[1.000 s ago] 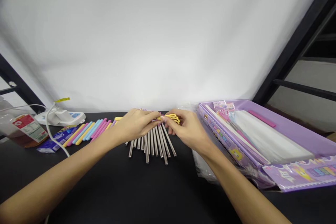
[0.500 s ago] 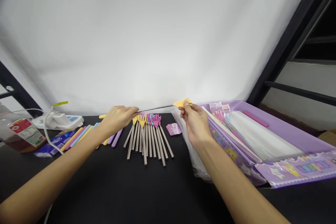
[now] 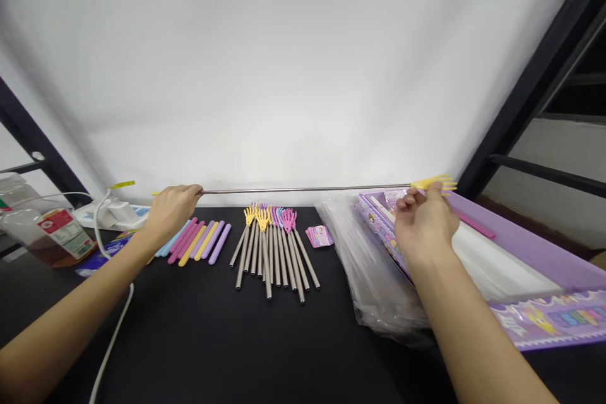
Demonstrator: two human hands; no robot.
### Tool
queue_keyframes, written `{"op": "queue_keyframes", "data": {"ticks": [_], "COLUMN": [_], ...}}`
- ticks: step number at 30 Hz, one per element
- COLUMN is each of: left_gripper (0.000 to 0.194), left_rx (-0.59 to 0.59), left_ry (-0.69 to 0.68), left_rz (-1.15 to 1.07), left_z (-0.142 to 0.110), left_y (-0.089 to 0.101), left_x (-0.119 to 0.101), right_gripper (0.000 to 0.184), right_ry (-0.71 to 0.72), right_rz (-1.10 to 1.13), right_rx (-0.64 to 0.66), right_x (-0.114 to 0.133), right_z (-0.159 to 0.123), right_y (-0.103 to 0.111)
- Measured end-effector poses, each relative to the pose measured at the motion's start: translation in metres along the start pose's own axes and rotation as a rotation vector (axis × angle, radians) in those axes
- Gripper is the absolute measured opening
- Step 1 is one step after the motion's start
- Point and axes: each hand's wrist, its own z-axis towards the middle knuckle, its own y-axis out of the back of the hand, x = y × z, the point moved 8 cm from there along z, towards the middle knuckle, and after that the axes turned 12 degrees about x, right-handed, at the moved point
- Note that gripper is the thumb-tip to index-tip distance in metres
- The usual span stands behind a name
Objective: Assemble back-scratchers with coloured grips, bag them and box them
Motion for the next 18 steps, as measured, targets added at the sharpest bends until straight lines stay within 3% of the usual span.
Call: {"op": "queue_keyframes", "data": {"ticks": [6, 12, 18], "left_gripper": [0.027, 0.028, 0.031], "left_rx": [-0.091, -0.046, 0.033], "left_ry": [-0.051, 0.008, 0.090], "left_rz": [0.003, 0.013, 0.003], "left_z": [0.001, -0.007, -0.007], "left_y": [0.010, 0.004, -0.001], "left_x": [-0.016, 0.000, 0.001], "right_gripper": [0.024, 0.037, 0.037], "right_ry": [-0.118, -0.072, -0.048], "right_rz": [0.124, 0.173, 0.176], "right_rx": [0.108, -0.069, -0.123], "right_x": [-0.027, -0.011, 0.002], "right_z": [-0.024, -0.021, -0.021], "right_y": [-0.032, -0.011, -0.013]}}
